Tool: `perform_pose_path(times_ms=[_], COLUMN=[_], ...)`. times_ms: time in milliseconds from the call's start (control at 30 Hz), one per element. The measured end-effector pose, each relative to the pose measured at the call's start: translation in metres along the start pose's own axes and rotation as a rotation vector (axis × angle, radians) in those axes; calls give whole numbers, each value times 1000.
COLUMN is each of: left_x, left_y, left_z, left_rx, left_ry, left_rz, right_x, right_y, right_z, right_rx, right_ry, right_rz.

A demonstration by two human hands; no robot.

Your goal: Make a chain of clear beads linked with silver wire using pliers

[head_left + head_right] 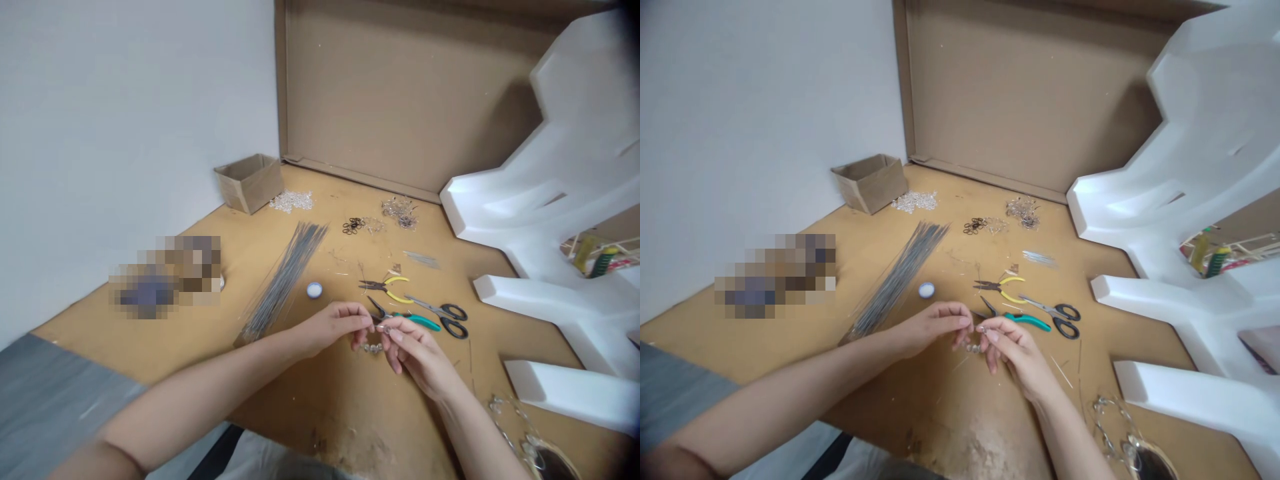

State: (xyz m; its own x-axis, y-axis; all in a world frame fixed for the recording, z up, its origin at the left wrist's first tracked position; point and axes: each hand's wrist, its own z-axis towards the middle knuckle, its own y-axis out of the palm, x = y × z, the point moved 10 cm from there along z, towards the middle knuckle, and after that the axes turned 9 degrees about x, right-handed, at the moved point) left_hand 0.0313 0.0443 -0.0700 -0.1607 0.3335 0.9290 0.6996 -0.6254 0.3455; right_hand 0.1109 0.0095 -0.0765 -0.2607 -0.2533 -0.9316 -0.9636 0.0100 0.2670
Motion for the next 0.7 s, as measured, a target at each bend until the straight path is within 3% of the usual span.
perform_pose_path(times_ms=[167,433,700], left_x=[-3,-2,2], left_y=[8,9,11], left_z=[-3,-4,-6], left_rx=[-95,-111,-87], left_ry=[-50,-24,-58], left_rz=[-29,-4,151], right_x=[1,0,-2], right_y=[0,-5,-6], right_z=[-1,0,-3], right_rx=[6,38,87], right_ry=[3,-4,-32], right_rz=[-17,-71,-394])
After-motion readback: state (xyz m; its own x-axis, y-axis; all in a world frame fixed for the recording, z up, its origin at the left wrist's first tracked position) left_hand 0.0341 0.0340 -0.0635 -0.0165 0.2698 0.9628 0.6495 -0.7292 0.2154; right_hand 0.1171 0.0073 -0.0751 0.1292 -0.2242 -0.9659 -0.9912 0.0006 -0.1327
